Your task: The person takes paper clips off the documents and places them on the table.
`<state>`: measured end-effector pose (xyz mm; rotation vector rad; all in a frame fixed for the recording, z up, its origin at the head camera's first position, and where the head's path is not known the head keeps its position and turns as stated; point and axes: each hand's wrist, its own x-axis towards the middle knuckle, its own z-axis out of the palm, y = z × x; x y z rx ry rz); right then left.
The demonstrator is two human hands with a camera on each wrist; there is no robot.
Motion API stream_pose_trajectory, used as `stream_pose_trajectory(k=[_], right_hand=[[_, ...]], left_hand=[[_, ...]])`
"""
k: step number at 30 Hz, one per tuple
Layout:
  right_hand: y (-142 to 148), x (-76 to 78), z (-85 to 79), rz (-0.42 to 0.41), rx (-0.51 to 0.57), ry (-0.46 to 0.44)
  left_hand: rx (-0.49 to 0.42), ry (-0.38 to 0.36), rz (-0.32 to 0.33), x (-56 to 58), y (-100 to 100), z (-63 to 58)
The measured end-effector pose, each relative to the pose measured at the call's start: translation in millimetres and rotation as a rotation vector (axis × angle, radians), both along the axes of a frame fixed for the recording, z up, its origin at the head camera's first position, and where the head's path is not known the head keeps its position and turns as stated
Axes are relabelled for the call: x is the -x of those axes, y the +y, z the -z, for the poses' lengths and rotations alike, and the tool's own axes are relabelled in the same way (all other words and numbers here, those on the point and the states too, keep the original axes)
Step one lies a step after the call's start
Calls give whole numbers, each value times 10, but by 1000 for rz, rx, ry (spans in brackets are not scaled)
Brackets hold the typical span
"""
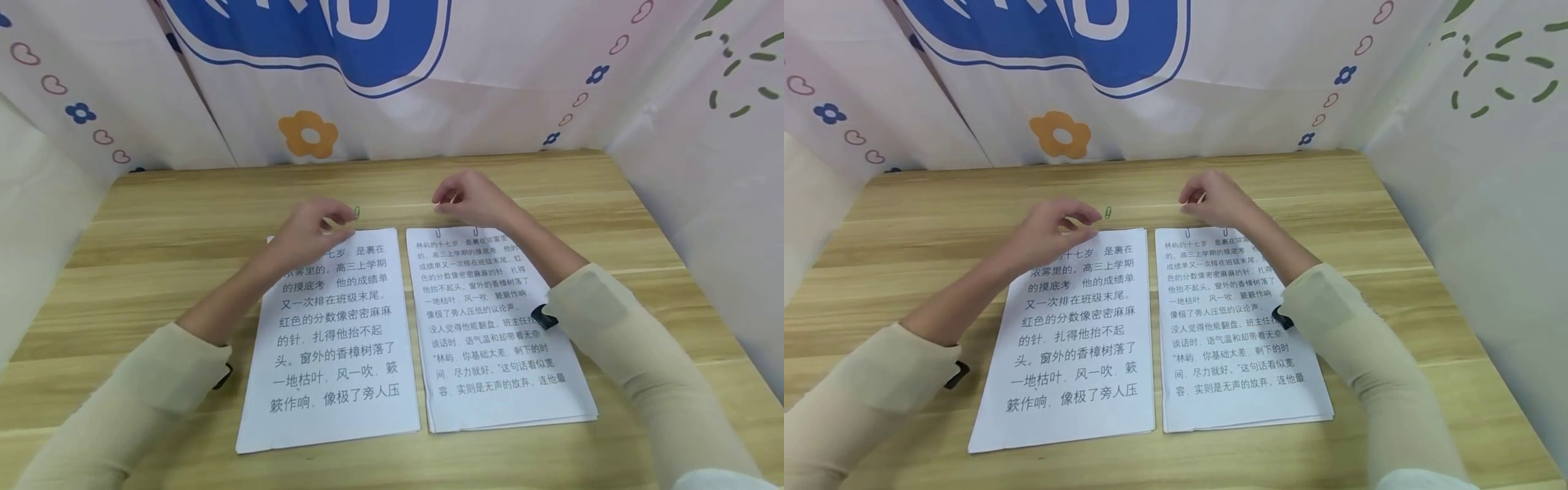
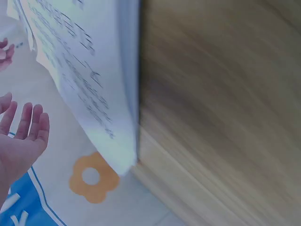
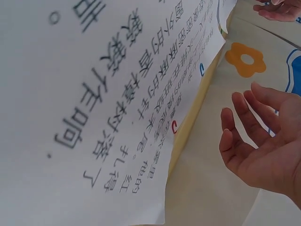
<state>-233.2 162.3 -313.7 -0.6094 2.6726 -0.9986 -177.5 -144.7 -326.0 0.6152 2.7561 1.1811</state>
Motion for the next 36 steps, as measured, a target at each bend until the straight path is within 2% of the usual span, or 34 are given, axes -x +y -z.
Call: stream_pose_trajectory(k=[8, 17, 29, 36], right_hand=[[210, -28, 71, 24, -35, -22], [448, -64, 183, 16, -42, 28], [723, -97, 219, 46, -97, 11], [870, -96, 278, 70, -111, 1]], left_hand=[[17, -16, 47, 11, 220, 11], [43, -65, 100, 97, 442, 57], [74, -80, 119, 197, 684, 107], [84, -90, 138, 298, 794, 149]])
